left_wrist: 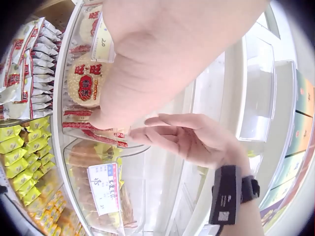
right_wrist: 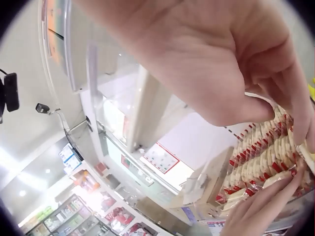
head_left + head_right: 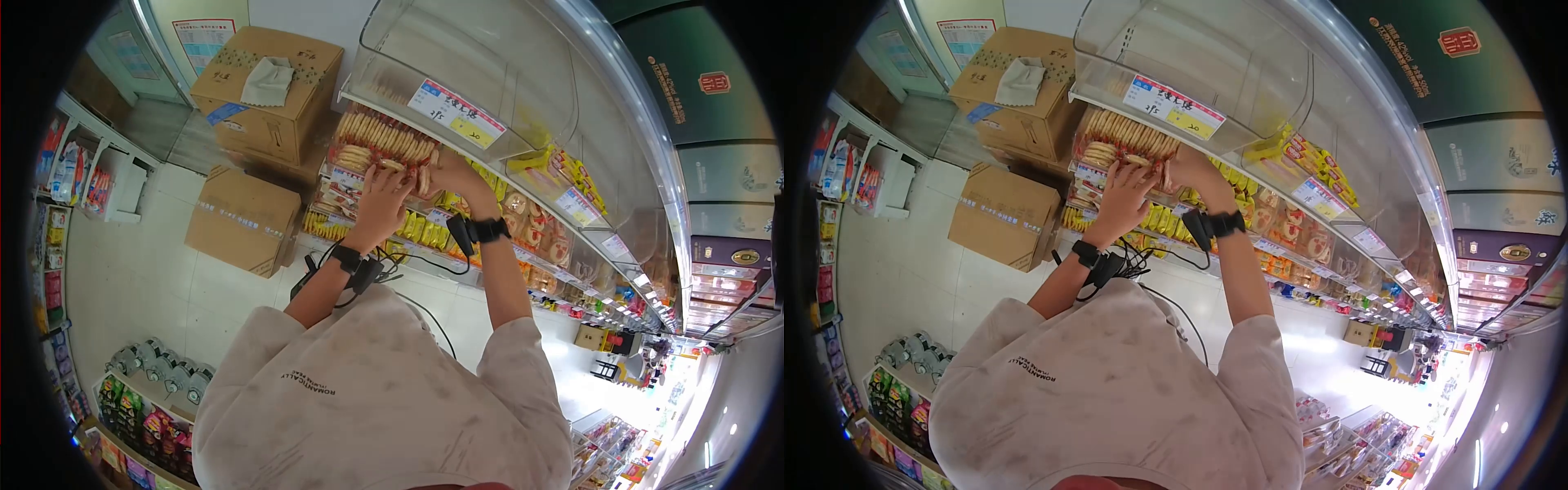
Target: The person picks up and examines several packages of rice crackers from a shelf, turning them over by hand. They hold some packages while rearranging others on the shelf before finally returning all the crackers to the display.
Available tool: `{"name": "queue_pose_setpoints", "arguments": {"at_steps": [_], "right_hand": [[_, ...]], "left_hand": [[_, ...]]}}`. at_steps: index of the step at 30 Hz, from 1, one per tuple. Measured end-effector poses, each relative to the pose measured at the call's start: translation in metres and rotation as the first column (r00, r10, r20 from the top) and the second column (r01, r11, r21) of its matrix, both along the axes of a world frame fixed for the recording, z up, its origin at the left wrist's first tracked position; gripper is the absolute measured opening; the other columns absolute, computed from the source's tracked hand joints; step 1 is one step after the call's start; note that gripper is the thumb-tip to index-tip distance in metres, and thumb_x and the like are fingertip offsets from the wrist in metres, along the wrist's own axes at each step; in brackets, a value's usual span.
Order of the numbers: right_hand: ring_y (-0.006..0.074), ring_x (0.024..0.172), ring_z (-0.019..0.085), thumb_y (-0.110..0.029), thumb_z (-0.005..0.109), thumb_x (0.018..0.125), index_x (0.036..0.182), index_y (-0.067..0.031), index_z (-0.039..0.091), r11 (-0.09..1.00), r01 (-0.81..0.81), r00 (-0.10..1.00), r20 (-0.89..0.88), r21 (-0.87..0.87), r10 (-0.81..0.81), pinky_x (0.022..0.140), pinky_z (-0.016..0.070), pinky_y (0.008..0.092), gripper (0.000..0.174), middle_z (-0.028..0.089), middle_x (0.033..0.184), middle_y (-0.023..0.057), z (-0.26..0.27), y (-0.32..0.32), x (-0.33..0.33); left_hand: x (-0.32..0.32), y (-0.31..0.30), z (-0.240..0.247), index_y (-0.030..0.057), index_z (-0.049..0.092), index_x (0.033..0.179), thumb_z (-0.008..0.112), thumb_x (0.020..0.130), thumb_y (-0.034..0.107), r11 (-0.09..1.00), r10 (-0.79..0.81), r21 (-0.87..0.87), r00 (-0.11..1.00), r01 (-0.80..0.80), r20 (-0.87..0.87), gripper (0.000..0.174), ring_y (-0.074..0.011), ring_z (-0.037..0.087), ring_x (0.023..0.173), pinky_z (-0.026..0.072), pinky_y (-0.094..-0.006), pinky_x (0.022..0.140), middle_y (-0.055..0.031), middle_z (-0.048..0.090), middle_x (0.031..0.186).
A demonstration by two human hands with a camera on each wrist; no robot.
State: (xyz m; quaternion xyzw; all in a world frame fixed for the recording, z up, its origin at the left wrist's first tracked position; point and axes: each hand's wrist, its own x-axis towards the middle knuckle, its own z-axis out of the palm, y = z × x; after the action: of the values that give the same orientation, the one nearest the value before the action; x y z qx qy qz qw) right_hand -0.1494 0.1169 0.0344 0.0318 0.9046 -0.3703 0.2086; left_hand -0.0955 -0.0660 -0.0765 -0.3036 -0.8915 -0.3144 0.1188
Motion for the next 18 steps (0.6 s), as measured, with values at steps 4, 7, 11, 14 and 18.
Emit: {"name": "queue_pose_setpoints", "arguments": {"at_steps": [4,7,11,14,18], "right_hand": [[0.0353,0.076,0.072,-0.013,0.06,0.086,0.101,0.0079,0.06,0.974,-0.098,0.972,-0.189,0.206,0.138,0.065,0.0546,0.0405,0.026,0.066,0.082,0.0277,0.021,-0.007,0.034],[0.0357,0.072,0.072,-0.011,0.058,0.087,0.094,0.0072,0.06,0.977,-0.084,0.988,-0.11,0.194,0.107,0.064,0.055,0.0429,0.02,0.066,0.08,0.0273,0.012,-0.025,0.055],[0.0396,0.084,0.07,-0.011,0.063,0.081,0.09,0.0036,0.068,0.968,-0.023,0.999,-0.021,0.248,0.029,0.074,0.0562,0.0482,0.018,0.069,0.085,0.0261,0.001,-0.043,0.064],[0.0413,0.09,0.07,-0.012,0.066,0.079,0.091,0.0042,0.07,0.945,0.041,0.993,-0.116,0.324,-0.003,0.078,0.0567,0.0497,0.021,0.069,0.091,0.0259,-0.017,-0.044,0.057],[0.0425,0.092,0.068,-0.014,0.067,0.08,0.092,0.0065,0.067,0.925,0.113,0.928,-0.371,0.362,0.032,0.079,0.0568,0.0497,0.024,0.067,0.096,0.0257,-0.066,-0.025,0.053]], "left_hand": [[0.0,0.0,-0.002,0.0138,0.058,0.137,0.071,0.082,0.019,1.0,0.0,-0.004,1.0,0.0,0.006,0.057,-0.0307,0.043,0.134,0.0178,-0.0569,0.121,-0.0092,0.055,0.135],[0.0,0.003,-0.001,0.0137,0.059,0.136,0.071,0.081,0.02,1.0,-0.012,-0.024,1.0,0.012,0.019,0.056,-0.0301,0.042,0.135,0.0173,-0.0578,0.121,-0.009,0.054,0.137],[0.0,0.001,-0.002,0.0124,0.06,0.134,0.072,0.081,0.02,0.998,-0.031,-0.049,0.999,0.032,0.013,0.055,-0.0298,0.041,0.137,0.0169,-0.059,0.121,-0.009,0.054,0.138],[-0.002,0.004,0.0,0.0105,0.061,0.133,0.072,0.081,0.021,0.998,-0.044,-0.049,0.999,0.044,-0.002,0.055,-0.0305,0.043,0.135,0.0173,-0.0599,0.12,-0.0103,0.056,0.137],[-0.004,0.005,0.008,0.0057,0.059,0.131,0.07,0.082,0.016,0.999,-0.052,-0.013,0.997,0.053,0.057,0.052,-0.0355,0.045,0.134,0.0255,-0.0577,0.117,-0.0115,0.056,0.138]]}}
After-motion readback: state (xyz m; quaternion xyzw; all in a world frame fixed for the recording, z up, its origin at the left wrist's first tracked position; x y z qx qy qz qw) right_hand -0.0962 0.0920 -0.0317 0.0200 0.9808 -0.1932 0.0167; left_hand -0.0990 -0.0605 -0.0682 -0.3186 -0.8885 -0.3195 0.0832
